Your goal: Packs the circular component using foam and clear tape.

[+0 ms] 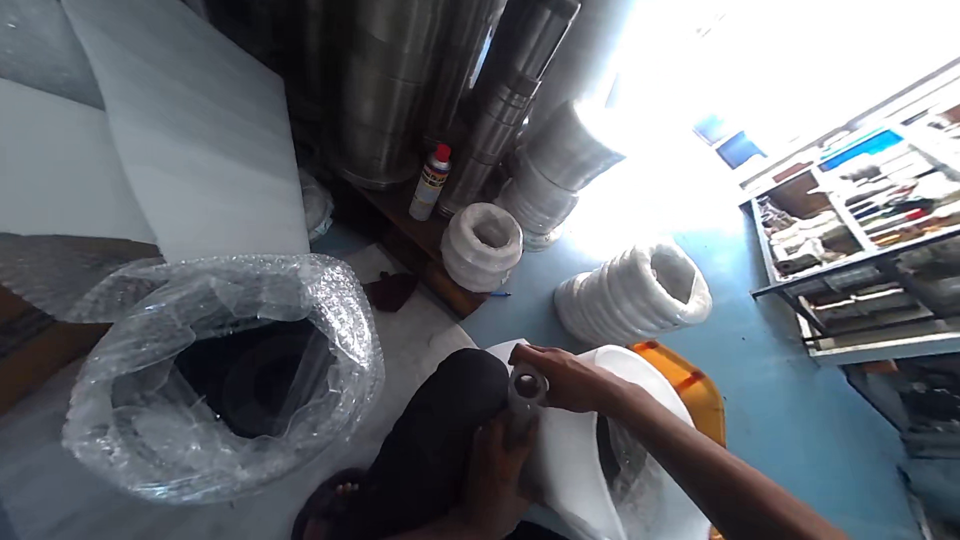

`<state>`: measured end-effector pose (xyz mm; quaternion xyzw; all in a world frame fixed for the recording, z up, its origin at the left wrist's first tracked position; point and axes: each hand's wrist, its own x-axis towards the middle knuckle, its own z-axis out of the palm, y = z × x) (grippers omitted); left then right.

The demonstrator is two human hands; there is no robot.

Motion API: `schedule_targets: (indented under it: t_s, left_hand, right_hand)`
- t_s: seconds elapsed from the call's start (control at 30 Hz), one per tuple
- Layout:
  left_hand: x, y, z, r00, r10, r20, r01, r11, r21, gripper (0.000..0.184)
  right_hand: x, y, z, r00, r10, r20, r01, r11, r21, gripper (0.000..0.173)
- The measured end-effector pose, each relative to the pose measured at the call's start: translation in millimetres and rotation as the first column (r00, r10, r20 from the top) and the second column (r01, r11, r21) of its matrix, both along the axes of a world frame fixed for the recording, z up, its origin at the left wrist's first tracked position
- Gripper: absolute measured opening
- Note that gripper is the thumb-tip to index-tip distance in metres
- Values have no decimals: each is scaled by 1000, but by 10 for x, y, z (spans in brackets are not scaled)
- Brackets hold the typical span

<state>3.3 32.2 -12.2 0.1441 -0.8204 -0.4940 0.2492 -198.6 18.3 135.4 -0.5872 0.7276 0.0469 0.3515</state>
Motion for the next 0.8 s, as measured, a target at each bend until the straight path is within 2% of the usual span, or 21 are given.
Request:
schedule_targets:
  t_s: [0.1,0.2,0.27,0.33,0.43,0.53,0.6,0.67,0.8]
  left_hand:
    - [-24,21,-20,999,50,-5,-50,998,-23,92]
    - [-27,40,-14,998,65,-11,-66,996,-63,92]
    - [-43,32,-34,998,30,-47,-34,995,-89,89]
    - [-66,-1,-58,995,-65,-79,62,997,-43,84]
    - [-43,-74,18,980,-192,-45,196,972,126,84]
    - [-16,-136,143,980,-200,-3,198,968,154,71]
    - [-17,-156,158,980,-198,-24,199,965,172,69]
    - [-28,-143,113,979,-199,-40,203,964,173,71]
    - [-70,-107,-5,981,-175,-79,186,970,158,70]
  right_hand:
    - [8,5,-40,999,-52,-13,51,997,-63,53]
    - [28,-19,-58,999,20,-32,-21,999,-41,52]
    - [22,-13,-60,997,67,-39,-67,998,6,50]
    - [2,-23,-47,997,75,-24,-74,997,38,52]
    - [-27,-145,28,996,73,44,-81,973,217,63]
    - [-95,-347,200,987,19,160,-86,902,424,80]
    - [-166,-403,256,983,2,183,-93,869,486,84]
    - [-195,-384,222,982,1,190,-94,872,481,84]
    - [-230,-388,116,983,4,186,-75,924,375,72]
